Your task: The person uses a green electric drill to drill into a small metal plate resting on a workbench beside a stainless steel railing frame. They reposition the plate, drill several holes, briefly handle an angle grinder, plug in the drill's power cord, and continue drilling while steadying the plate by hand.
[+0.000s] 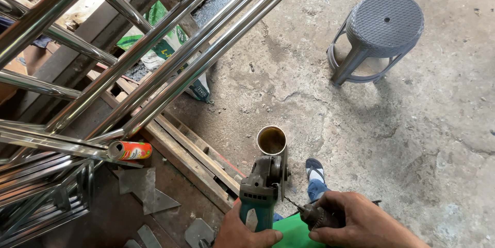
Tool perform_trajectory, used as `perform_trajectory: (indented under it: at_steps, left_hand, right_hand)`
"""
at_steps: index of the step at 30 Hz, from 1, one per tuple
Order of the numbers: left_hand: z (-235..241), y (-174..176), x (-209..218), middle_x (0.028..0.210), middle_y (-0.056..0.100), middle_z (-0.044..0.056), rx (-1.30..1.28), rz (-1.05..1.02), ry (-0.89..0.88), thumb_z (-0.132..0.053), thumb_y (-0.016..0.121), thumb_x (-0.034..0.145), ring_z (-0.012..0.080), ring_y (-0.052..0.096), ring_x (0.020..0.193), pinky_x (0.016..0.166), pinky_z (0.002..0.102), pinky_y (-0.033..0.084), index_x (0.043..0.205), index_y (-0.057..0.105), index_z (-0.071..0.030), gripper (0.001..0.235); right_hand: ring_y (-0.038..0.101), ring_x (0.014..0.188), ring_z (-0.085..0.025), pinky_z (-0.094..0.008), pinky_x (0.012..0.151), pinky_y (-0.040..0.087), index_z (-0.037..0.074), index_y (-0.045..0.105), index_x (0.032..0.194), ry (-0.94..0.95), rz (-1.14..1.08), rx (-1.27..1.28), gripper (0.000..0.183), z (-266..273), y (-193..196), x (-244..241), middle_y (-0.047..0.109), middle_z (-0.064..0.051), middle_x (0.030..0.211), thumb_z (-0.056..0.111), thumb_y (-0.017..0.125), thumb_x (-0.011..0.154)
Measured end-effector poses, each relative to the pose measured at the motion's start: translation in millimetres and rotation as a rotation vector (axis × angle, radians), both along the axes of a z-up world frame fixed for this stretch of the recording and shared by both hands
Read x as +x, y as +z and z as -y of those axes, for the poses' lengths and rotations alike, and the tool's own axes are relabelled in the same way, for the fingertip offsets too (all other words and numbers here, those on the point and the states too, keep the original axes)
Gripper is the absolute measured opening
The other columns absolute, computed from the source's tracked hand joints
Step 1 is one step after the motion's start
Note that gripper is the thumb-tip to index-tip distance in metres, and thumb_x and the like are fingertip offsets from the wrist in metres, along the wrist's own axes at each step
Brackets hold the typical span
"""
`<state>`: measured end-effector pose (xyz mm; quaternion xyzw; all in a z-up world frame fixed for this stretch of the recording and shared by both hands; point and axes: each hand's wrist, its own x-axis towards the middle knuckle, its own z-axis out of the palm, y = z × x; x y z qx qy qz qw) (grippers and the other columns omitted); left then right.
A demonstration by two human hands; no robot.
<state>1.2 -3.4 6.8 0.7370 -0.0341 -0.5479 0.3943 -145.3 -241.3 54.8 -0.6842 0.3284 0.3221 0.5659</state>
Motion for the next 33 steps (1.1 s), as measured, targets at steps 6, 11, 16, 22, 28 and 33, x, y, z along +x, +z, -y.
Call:
perform_trajectory:
  at_steps: [6,11,16,22,28,33]
  left_hand:
    - [4.0,8.5,2.1,0.098,0.079,0.009,0.048,0.015,-0.031,-0.022,0.093,0.056,0.0215,0.080,0.091,0.092,0.037,0.058,0.128,0.067,-0.007,0.077]
    - [2.3,5.2,2.7,0.097,0.079,0.008,0.067,0.027,-0.046,-0.024,0.093,0.055,0.0203,0.079,0.091,0.091,0.036,0.058,0.127,0.067,-0.008,0.078]
    - [1.6,2.4,3.0,0.099,0.080,0.008,0.078,0.027,-0.031,-0.025,0.094,0.054,0.0208,0.079,0.093,0.092,0.036,0.057,0.128,0.067,-0.009,0.080]
    - [5.0,6.7,2.9,0.096,0.078,0.007,0.088,0.042,-0.058,-0.025,0.093,0.056,0.0203,0.078,0.089,0.088,0.036,0.057,0.126,0.067,-0.009,0.076]
    - [6.0,8.7,2.1,0.096,0.079,0.008,0.079,0.033,-0.037,-0.023,0.092,0.056,0.0212,0.079,0.090,0.089,0.036,0.058,0.127,0.067,-0.009,0.076]
    - [7.2,11.8,1.8,0.097,0.079,0.007,0.070,0.035,-0.033,-0.021,0.092,0.056,0.0199,0.078,0.091,0.088,0.035,0.058,0.127,0.068,-0.010,0.076]
  right_hand:
    - [0.076,0.069,-0.008,-0.022,0.068,0.058,0.018,0.084,0.092,0.003,-0.005,-0.004,0.024,0.1,-0.1,1.5,0.088,0.005,0.080,0.028,0.093,0.073]
    - [0.075,0.069,-0.009,-0.023,0.067,0.057,0.017,0.085,0.094,-0.015,-0.032,0.019,0.024,1.1,1.4,3.5,0.088,0.004,0.081,0.027,0.093,0.074]
    - [0.076,0.069,-0.009,-0.024,0.068,0.057,0.016,0.086,0.092,-0.028,0.011,0.021,0.024,1.1,-3.3,1.7,0.088,0.003,0.079,0.027,0.094,0.072]
    - [0.070,0.065,-0.009,-0.023,0.063,0.053,0.016,0.085,0.094,-0.005,0.010,0.037,0.025,1.7,-1.1,3.8,0.087,0.003,0.079,0.030,0.092,0.075]
    - [0.075,0.068,-0.009,-0.023,0.067,0.056,0.018,0.085,0.092,-0.001,0.004,0.000,0.024,0.9,-1.0,3.0,0.088,0.004,0.078,0.031,0.093,0.073]
    - [0.074,0.067,-0.008,-0.023,0.067,0.056,0.019,0.085,0.093,0.011,0.004,-0.020,0.025,0.4,-4.7,0.9,0.087,0.005,0.078,0.031,0.093,0.072]
